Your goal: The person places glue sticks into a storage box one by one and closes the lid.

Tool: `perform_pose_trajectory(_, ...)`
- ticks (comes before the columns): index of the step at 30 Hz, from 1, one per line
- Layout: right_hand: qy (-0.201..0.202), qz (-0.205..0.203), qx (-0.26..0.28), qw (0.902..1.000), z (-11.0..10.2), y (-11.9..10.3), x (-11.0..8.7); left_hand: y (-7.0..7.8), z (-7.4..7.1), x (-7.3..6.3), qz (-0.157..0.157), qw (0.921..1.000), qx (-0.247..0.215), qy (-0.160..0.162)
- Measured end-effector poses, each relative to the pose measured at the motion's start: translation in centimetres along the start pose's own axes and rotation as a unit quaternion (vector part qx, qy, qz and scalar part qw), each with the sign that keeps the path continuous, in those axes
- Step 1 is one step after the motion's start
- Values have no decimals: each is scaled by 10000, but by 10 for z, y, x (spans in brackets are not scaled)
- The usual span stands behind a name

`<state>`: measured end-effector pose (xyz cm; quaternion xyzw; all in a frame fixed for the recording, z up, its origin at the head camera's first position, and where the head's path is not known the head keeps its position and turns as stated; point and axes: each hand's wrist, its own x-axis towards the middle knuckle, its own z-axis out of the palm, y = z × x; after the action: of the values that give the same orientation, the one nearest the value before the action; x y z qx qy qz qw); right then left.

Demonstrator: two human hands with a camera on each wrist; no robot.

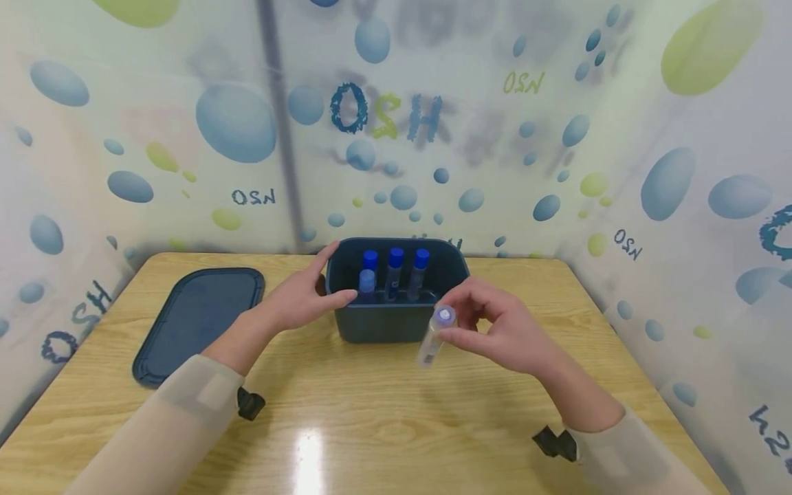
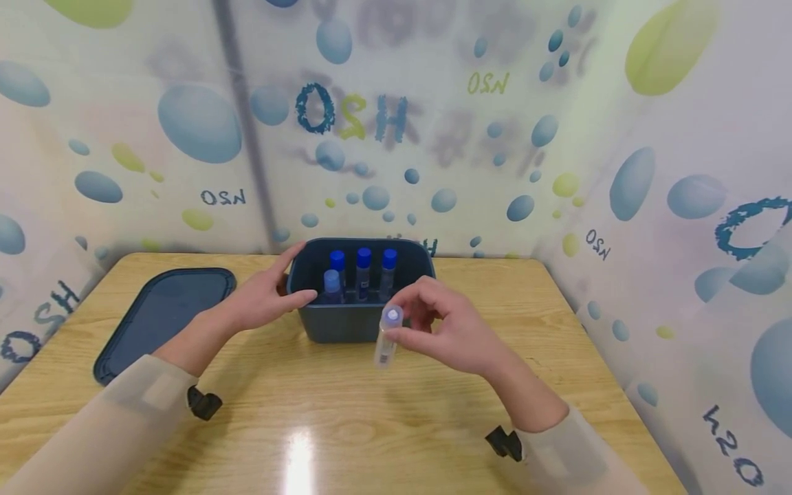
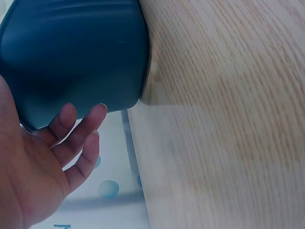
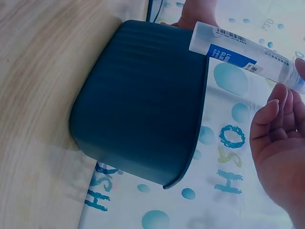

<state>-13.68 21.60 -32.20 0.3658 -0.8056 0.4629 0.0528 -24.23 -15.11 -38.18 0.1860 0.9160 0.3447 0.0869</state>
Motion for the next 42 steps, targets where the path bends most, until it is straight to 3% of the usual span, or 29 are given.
perform_pose_trajectory(22, 242, -218, -185, 9993, -22, -10, 29, 0, 1, 0, 64, 10000, 29, 45)
perform_pose_trajectory(42, 659, 676, -210, 9953, -31, -13, 62, 0, 1, 1, 52, 10000, 43, 33)
